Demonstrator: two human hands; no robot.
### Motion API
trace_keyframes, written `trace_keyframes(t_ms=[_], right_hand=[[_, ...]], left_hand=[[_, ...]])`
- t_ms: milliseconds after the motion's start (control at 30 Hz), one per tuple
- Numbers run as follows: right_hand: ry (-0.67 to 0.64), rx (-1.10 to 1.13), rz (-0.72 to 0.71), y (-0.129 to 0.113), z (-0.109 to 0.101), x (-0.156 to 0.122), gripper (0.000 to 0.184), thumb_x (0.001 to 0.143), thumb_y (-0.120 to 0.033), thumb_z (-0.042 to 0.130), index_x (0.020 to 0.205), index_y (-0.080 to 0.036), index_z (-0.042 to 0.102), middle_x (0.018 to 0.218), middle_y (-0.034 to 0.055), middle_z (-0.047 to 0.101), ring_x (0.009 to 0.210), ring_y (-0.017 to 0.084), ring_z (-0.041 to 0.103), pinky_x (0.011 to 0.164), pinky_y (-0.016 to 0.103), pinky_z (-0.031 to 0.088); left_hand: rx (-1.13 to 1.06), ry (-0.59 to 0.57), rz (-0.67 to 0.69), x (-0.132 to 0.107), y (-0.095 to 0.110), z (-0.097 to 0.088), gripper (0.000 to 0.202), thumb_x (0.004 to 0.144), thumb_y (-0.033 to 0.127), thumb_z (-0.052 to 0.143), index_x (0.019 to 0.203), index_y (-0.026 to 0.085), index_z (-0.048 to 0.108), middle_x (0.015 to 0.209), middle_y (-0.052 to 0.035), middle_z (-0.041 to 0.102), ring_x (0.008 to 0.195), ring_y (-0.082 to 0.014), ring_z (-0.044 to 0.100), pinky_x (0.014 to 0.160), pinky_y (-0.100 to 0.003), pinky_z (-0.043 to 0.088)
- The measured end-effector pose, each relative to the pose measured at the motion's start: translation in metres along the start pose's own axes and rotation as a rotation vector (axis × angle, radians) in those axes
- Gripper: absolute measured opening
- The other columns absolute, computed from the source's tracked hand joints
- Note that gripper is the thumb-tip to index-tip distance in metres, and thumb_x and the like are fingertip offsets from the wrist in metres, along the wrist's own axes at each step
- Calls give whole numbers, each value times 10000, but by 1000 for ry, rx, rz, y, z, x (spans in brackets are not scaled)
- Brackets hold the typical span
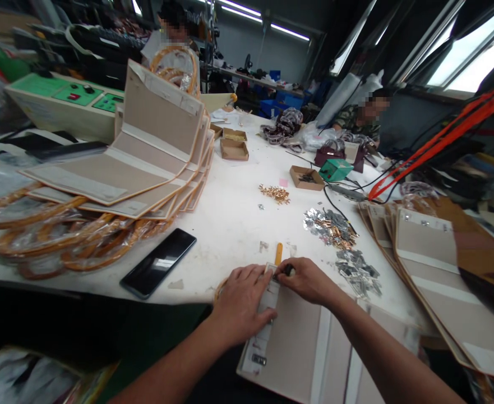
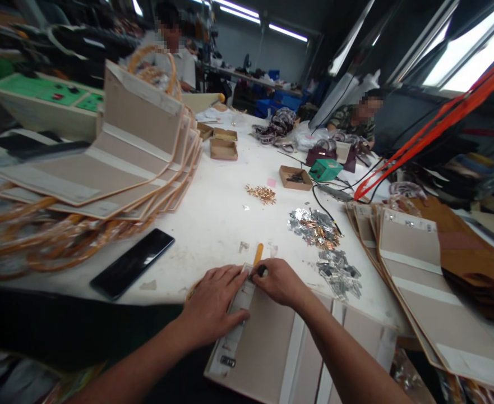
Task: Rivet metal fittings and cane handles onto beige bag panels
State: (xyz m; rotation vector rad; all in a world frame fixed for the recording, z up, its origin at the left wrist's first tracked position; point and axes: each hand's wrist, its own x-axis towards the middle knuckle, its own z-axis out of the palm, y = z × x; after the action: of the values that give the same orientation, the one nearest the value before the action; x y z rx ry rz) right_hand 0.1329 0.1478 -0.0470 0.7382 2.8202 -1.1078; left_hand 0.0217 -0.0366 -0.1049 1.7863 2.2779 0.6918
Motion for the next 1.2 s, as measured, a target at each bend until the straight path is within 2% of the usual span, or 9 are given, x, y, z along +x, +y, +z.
trace_keyframes(t_ms=[367, 533, 633, 700, 733, 833, 967, 1100, 1200], right_hand=[[53, -125, 71, 3, 6, -1, 163, 872, -263, 642, 949, -222, 780, 946, 25, 744, 882, 181, 666, 814, 286, 456], [143, -222, 117, 5, 16, -5, 129, 867, -276, 645, 958, -237, 726, 989, 9, 727, 920, 202, 645, 817, 315, 419], [203, -225, 133, 10, 21, -8, 146, 880, -325, 650, 972, -228, 709, 1047, 29, 699, 953, 209, 631, 829, 321, 410], [219, -213, 127, 14, 22, -9, 170, 879, -344, 656, 978, -219, 714, 1065, 46, 684, 979, 212, 627, 861, 321, 410], [216, -203, 125, 15, 22, -10, 176, 879, -348, 657, 976, -215, 718, 1063, 52, 681, 985, 213, 626, 874, 320, 411], [212, -173, 119, 19, 22, -11, 187, 883, -357, 652, 954, -199, 722, 1045, 61, 679, 978, 210, 627, 881, 316, 416], [213, -127, 102, 21, 22, -9, 172, 872, -340, 657, 926, -189, 719, 1001, 53, 688, 947, 200, 625, 855, 309, 422], [186, -32, 79, 16, 10, -11, 146, 848, -320, 684, 865, -178, 715, 887, 30, 698, 850, 180, 621, 787, 299, 428], [296, 204, 36, 0, -13, -24, 292, 857, -437, 731, 760, -167, 675, 706, 18, 645, 680, 152, 583, 663, 283, 426]], left_hand=[[-30, 16, 11, 10, 7, -12, 608, 893, 459, 678, 1444, 235, 553, 1382, -55, 618, 1304, -272, 494, 1106, -493, 379], [-106, -34, -81, 30, 6, -25, 382, 925, 363, 585, 1280, 256, 678, 1153, -47, 717, 1160, -275, 586, 1006, -448, 413], [-166, -96, -189, 48, 0, -29, 524, 922, 379, 556, 1425, 235, 586, 1036, -35, 748, 982, -230, 667, 851, -352, 471], [-185, -148, -236, 61, -4, -33, 597, 902, 396, 573, 1466, 198, 549, 1029, -47, 757, 934, -219, 689, 779, -313, 476], [-182, -175, -243, 66, -5, -35, 571, 883, 396, 593, 1417, 191, 597, 1037, -61, 758, 943, -227, 692, 776, -307, 475], [-169, -255, -255, 81, -3, -41, 343, 812, 370, 657, 1085, 190, 760, 984, -94, 755, 920, -261, 690, 771, -318, 467], [-268, -364, -352, 92, 0, -39, 141, 761, 296, 679, 803, 167, 720, 696, -58, 685, 657, -210, 647, 644, -296, 462], [-458, -441, -480, 92, 0, -31, 122, 801, 256, 614, 722, 174, 570, 562, -12, 581, 512, -183, 605, 515, -275, 463], [-571, -472, -534, 91, -1, -28, 120, 822, 245, 589, 753, 191, 508, 526, -8, 560, 476, -203, 610, 438, -264, 428]])
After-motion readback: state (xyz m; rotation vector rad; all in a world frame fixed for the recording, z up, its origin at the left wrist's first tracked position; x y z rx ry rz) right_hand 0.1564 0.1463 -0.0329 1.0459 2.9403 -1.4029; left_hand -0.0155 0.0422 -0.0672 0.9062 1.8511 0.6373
